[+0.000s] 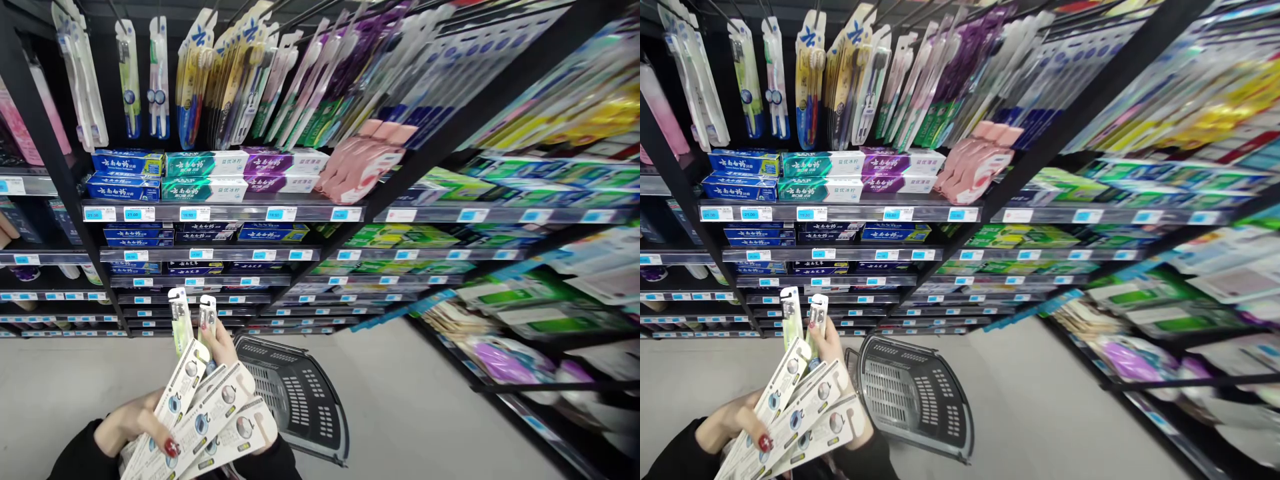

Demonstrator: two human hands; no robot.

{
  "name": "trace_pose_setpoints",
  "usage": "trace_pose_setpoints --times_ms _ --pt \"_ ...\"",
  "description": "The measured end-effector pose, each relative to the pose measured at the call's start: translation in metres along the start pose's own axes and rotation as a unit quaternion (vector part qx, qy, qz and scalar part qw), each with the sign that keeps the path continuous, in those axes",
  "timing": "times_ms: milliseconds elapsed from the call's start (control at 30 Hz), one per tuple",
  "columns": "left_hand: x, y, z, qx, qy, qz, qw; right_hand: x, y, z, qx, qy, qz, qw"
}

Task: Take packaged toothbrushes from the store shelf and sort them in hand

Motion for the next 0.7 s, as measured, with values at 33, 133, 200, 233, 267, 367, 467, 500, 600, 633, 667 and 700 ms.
trace_pose_setpoints --times_ms 33,133,200,233,267,367,467,500,600,633,667,700 --pt "-0.002 0.000 -0.001 -0.005 0.011 0.004 1.000 0.004 -0.002 0.004 0.007 0.004 -0.006 1.000" --pt "-0.008 0.000 -0.005 -0.008 0.042 0.005 0.999 0.017 -0.007 0.015 0.034 0.013 -0.044 0.998" --pt "-0.011 0.001 -0.006 0.002 0.051 0.004 0.999 0.025 -0.011 0.018 0.037 0.010 -0.073 0.997" --pt "-0.012 0.001 -0.005 0.008 0.052 0.002 0.999 0.028 -0.012 0.020 0.034 0.005 -0.087 0.996" --pt "-0.012 0.001 -0.004 0.014 0.051 -0.001 0.999 0.031 -0.013 0.021 0.032 0.001 -0.099 0.995" --pt "-0.009 0.002 0.002 0.027 0.054 -0.009 0.998 0.035 -0.014 0.025 0.046 -0.003 -0.115 0.992" --pt "-0.008 0.002 0.004 0.034 0.033 -0.005 0.999 0.034 -0.011 0.025 0.078 0.004 -0.121 0.990" --pt "-0.008 0.001 0.003 0.037 0.012 -0.006 0.999 0.033 -0.010 0.024 0.088 0.007 -0.133 0.987" --pt "-0.010 -0.002 0.001 0.060 -0.053 -0.012 0.997 0.023 -0.008 0.017 0.102 0.014 -0.149 0.983" --pt "-0.013 -0.004 0.002 0.074 -0.066 -0.008 0.995 0.015 -0.008 0.013 0.089 0.015 -0.134 0.987" --pt "-0.016 -0.006 0.003 0.087 -0.071 -0.001 0.994 0.006 -0.009 0.007 0.064 0.017 -0.109 0.992" --pt "-0.019 -0.007 0.005 0.098 -0.072 0.009 0.993 -0.003 -0.012 0.000 0.031 0.021 -0.085 0.996"
Point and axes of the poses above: each hand's wrist, its own y-axis towards the middle knuckle, its own x-axis out of the palm, z = x × y, the point moved 7 cm from there along y, towards the middle knuckle, and after that the axes turned 10 degrees about y, right-handed, at the moved point
